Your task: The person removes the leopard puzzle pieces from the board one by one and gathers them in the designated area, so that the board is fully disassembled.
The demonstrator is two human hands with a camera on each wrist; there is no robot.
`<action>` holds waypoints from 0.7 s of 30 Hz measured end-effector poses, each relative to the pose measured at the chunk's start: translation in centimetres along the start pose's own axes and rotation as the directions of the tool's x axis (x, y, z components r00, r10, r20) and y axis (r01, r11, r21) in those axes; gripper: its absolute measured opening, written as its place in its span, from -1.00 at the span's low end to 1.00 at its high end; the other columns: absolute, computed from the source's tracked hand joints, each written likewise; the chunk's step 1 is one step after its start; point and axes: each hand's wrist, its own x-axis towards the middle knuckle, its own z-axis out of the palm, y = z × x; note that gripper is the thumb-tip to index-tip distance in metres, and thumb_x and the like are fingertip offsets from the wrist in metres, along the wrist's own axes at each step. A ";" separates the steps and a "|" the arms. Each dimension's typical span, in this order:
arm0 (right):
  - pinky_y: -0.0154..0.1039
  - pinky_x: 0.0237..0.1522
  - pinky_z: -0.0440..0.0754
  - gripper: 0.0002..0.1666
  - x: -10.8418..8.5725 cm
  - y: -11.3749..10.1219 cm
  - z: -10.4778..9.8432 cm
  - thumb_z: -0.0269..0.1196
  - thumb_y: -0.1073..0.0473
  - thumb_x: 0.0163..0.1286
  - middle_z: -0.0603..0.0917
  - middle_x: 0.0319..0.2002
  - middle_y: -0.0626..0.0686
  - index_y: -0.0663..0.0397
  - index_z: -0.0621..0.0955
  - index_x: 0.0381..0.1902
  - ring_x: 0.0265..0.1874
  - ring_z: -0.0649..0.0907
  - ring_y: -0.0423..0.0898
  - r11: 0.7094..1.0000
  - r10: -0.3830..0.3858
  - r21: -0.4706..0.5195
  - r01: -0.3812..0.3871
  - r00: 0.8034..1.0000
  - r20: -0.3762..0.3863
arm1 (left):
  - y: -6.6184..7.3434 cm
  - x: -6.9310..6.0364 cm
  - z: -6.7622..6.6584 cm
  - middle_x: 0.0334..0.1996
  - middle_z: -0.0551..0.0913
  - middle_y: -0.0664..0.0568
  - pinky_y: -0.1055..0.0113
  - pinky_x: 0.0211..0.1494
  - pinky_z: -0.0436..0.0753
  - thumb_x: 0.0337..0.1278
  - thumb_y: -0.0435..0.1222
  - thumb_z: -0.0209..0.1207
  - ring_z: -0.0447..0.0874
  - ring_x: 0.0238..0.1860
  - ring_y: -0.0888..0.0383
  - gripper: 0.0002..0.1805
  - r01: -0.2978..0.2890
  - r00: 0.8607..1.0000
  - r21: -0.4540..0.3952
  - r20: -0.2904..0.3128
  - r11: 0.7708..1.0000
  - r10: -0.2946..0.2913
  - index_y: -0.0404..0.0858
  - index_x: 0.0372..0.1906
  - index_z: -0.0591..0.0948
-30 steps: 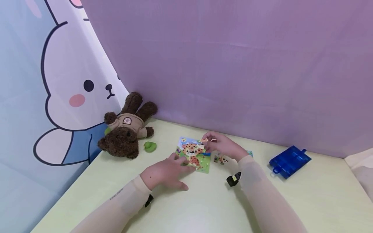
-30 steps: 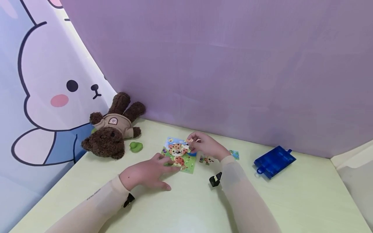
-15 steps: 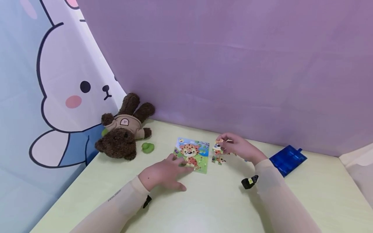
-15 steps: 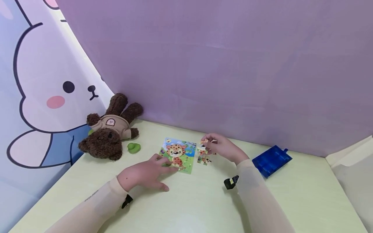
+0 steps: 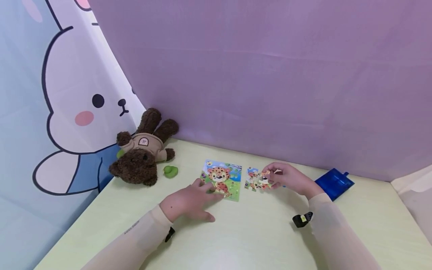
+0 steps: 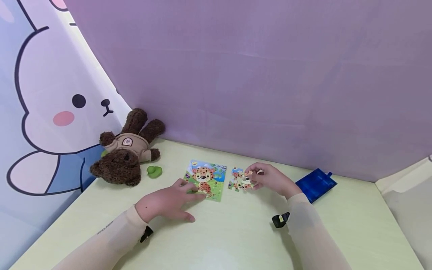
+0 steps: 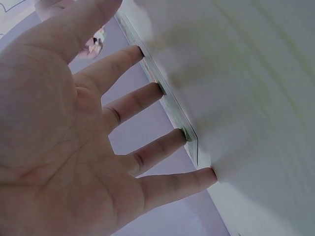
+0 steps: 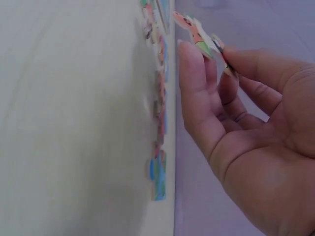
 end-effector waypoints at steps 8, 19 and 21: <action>-0.11 0.03 0.85 -0.59 -0.5 1.3 0.5 0.23 0.12 0.64 0.63 -0.05 0.14 0.18 0.62 0.32 -0.24 0.84 0.01 0.998 0.069 0.011 -0.069 0.997 0.021 | 0.1 -0.1 0.0 0.60 0.34 0.03 -0.20 0.37 0.69 0.33 0.26 0.31 0.25 0.58 -0.25 -0.13 0.001 1.000 -0.011 -0.005 1.000 -0.001 0.24 0.66 0.30; -0.18 -0.13 0.86 -0.62 -0.4 1.7 1.4 0.22 0.16 0.65 0.63 -0.18 0.10 0.20 0.61 0.30 -0.23 0.75 -0.07 0.995 0.065 -0.074 -0.067 0.998 -0.024 | 0.2 -0.2 -0.2 0.63 0.32 0.01 -0.21 0.44 0.65 0.33 0.25 0.30 0.24 0.59 -0.27 -0.13 0.002 1.000 -0.010 -0.007 1.000 -0.002 0.24 0.67 0.30; -0.19 -0.14 0.85 -0.62 -0.4 1.7 1.5 0.22 0.15 0.65 0.60 -0.16 0.10 0.17 0.61 0.31 -0.24 0.74 -0.07 0.993 0.064 -0.100 -0.067 0.997 -0.033 | 0.2 -0.2 -0.2 0.64 0.31 0.00 -0.23 0.44 0.65 0.33 0.26 0.30 0.24 0.60 -0.28 -0.13 0.002 1.000 -0.008 -0.006 1.000 -0.002 0.24 0.67 0.29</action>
